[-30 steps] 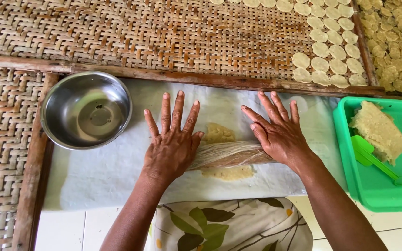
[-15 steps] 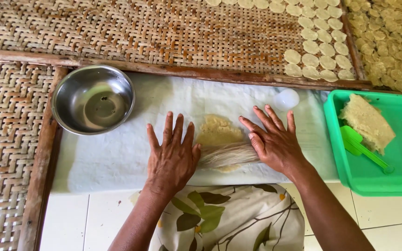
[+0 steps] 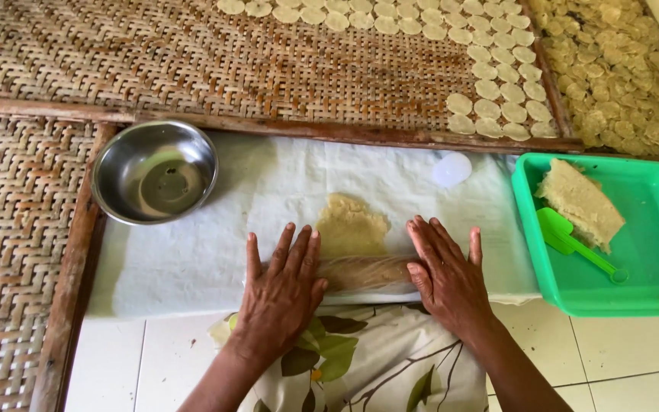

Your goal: Rolling out dough and cutting small circular shapes using a plastic cap.

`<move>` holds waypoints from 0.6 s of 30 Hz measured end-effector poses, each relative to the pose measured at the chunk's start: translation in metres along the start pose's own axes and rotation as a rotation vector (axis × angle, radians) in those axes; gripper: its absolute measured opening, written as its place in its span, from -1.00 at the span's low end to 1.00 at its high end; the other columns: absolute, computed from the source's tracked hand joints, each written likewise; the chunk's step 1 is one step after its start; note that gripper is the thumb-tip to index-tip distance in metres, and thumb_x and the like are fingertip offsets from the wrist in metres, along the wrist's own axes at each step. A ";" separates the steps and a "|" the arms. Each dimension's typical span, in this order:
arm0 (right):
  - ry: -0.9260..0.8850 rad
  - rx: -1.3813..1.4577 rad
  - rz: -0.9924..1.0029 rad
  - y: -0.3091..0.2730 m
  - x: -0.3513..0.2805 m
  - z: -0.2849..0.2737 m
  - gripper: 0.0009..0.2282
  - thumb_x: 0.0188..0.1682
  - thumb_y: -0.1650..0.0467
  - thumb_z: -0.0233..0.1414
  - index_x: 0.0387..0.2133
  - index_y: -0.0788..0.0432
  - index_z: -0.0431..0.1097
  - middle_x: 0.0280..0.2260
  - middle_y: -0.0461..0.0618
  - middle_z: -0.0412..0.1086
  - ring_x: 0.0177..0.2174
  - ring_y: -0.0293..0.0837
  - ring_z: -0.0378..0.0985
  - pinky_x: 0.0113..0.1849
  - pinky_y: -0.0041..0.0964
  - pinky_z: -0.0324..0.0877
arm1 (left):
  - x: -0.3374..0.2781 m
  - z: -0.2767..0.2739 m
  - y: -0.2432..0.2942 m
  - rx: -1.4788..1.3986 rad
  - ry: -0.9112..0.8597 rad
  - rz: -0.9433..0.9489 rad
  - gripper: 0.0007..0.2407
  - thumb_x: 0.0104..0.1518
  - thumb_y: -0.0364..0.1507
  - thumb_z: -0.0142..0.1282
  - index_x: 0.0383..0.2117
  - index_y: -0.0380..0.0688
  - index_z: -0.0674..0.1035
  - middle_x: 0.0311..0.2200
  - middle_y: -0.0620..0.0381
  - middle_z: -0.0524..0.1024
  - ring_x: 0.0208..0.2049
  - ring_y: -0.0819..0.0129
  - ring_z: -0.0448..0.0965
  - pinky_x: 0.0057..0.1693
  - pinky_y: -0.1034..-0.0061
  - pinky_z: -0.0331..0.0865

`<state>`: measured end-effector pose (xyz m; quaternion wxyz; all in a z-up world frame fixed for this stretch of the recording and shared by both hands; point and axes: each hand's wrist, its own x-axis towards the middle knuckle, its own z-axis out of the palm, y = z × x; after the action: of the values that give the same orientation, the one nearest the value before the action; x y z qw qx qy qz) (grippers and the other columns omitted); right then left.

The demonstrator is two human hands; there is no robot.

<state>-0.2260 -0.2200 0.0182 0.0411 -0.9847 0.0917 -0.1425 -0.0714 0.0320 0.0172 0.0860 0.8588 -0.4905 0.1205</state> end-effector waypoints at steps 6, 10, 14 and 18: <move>0.002 -0.092 -0.043 0.042 0.081 0.027 -0.60 0.21 0.13 -0.30 0.30 -0.27 0.18 0.34 -0.11 0.12 0.34 0.00 0.07 0.24 0.46 -0.30 | 0.072 0.001 -0.031 -0.040 -0.249 -0.134 -0.44 0.33 -0.08 -0.36 0.43 -0.05 0.11 0.40 0.05 0.15 0.48 0.13 -0.12 0.40 -0.33 -0.48; 0.128 -0.088 -0.152 0.053 0.141 0.045 -0.55 0.24 0.05 -0.39 0.12 -0.20 0.42 0.28 -0.09 0.27 0.31 -0.05 0.17 0.29 0.28 -0.39 | 0.083 0.012 -0.044 0.000 -0.222 -0.247 -0.45 0.37 -0.06 -0.42 0.43 -0.06 0.13 0.43 0.09 0.11 0.51 0.17 -0.20 0.39 -0.33 -0.63; 0.293 0.017 -0.317 0.048 0.180 0.051 -0.55 0.21 0.02 -0.29 -0.03 -0.10 0.51 0.15 -0.13 0.40 0.23 -0.11 0.31 0.30 0.12 -0.19 | 0.087 0.025 -0.051 0.077 -0.193 -0.337 -0.48 0.37 -0.08 -0.35 0.41 0.02 0.20 0.43 0.12 0.13 0.52 0.14 -0.19 0.37 -0.42 -0.65; 0.448 0.153 -0.415 0.045 0.191 0.045 -0.58 0.20 0.06 -0.24 -0.08 -0.04 0.52 0.01 -0.16 0.49 0.06 -0.10 0.51 0.19 0.00 0.20 | 0.088 0.031 -0.057 0.070 -0.150 -0.366 -0.58 0.37 -0.18 -0.24 0.33 0.08 0.36 0.40 0.09 0.23 0.51 0.06 -0.07 0.35 -0.50 -0.52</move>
<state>-0.0403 -0.2989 0.0222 0.0637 -0.9206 -0.1153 -0.3675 0.0242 -0.0196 0.0114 0.0397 0.9426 -0.3268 0.0558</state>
